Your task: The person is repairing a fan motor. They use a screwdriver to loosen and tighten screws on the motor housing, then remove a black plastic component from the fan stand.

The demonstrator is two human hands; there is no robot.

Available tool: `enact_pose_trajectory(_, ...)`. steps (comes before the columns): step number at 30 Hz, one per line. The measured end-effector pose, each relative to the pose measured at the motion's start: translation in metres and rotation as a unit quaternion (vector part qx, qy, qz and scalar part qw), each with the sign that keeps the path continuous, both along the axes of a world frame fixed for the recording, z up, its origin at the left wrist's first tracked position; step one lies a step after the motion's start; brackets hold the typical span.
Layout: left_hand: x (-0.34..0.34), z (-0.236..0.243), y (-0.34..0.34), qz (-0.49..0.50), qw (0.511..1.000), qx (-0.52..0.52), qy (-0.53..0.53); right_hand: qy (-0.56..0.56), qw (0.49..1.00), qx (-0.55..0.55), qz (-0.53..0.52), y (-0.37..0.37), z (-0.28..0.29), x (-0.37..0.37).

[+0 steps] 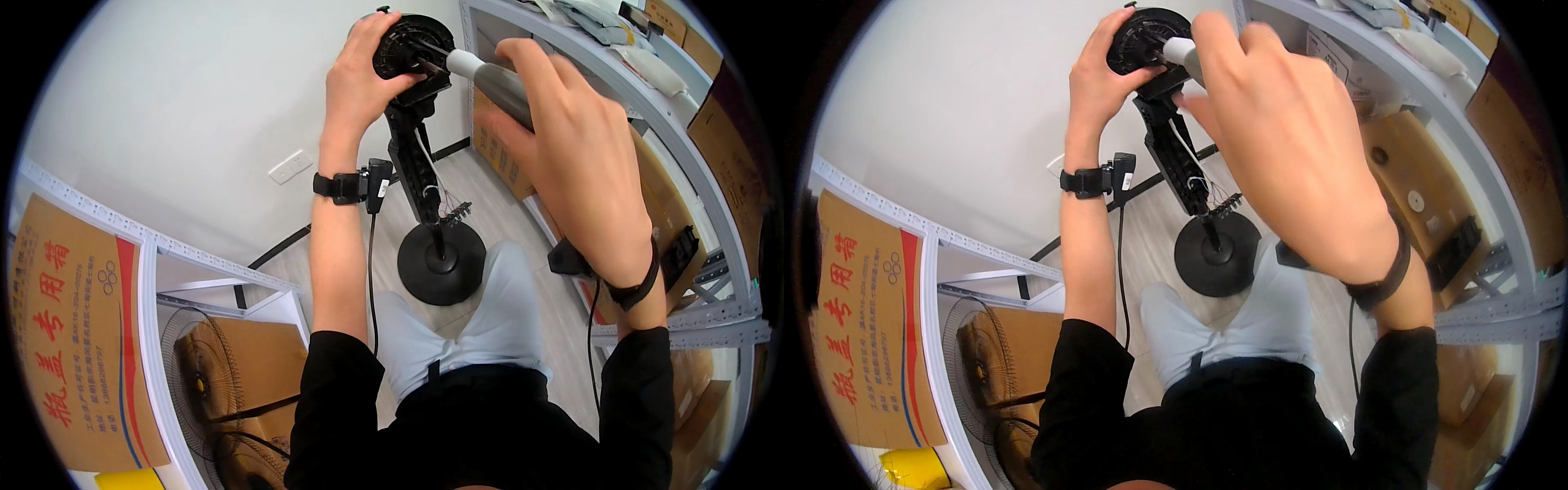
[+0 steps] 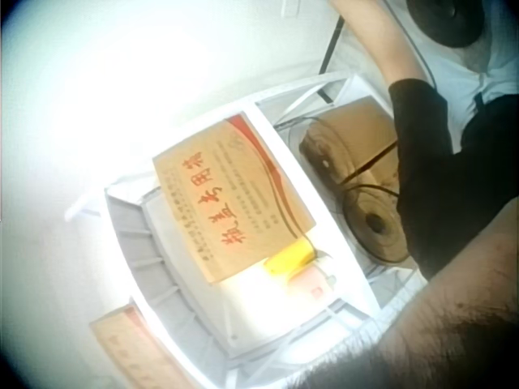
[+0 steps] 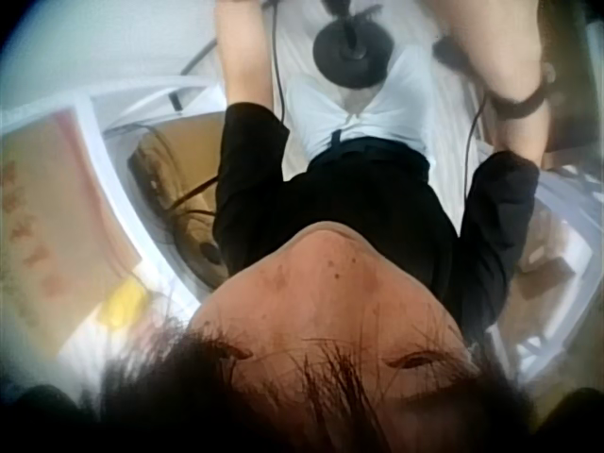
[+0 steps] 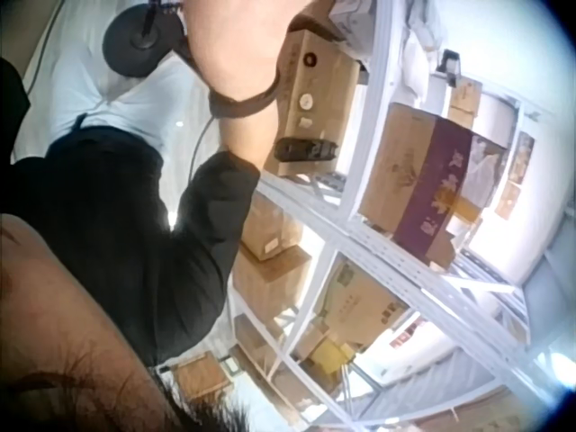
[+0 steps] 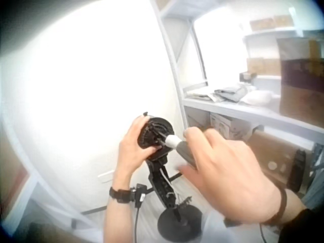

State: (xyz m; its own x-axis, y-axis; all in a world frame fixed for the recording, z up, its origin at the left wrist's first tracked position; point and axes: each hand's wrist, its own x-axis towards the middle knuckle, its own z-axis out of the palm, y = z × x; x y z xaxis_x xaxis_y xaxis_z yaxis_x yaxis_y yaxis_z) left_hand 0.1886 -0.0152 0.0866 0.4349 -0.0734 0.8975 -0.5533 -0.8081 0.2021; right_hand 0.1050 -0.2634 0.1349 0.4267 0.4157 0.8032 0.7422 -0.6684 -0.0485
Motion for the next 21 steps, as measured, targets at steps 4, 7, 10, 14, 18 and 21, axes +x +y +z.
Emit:
enact_pose_trajectory(4, 0.002, -0.001, -0.002, 0.012, 1.000, 0.004, 0.011, -0.077, 0.996, -0.039, -0.013, -0.006, -0.002, 0.003)
enact_pose_trajectory(7, 0.010, -0.003, -0.001, 0.034, 0.999, 0.012, 0.008, 0.047, 0.994, -0.039, -0.090, -0.003, 0.003, 0.008)
enact_pose_trajectory(10, 0.011, -0.003, -0.004, 0.048, 0.999, 0.023, -0.005, 0.144, 0.987, -0.028, -0.066, -0.006, 0.010, 0.014)
enact_pose_trajectory(14, 0.008, -0.004, -0.003, 0.052, 0.998, 0.025, -0.005, -0.011, 0.999, -0.028, -0.029, -0.010, 0.005, 0.008)
enact_pose_trajectory(18, 0.003, -0.002, -0.009, 0.083, 0.996, 0.030, -0.004, -0.028, 0.998, -0.025, -0.043, -0.011, 0.007, 0.011)
enact_pose_trajectory(21, 0.008, -0.005, -0.010, 0.081, 0.996, 0.028, -0.004, 0.241, 0.969, 0.046, -0.032, -0.013, 0.030, 0.013)
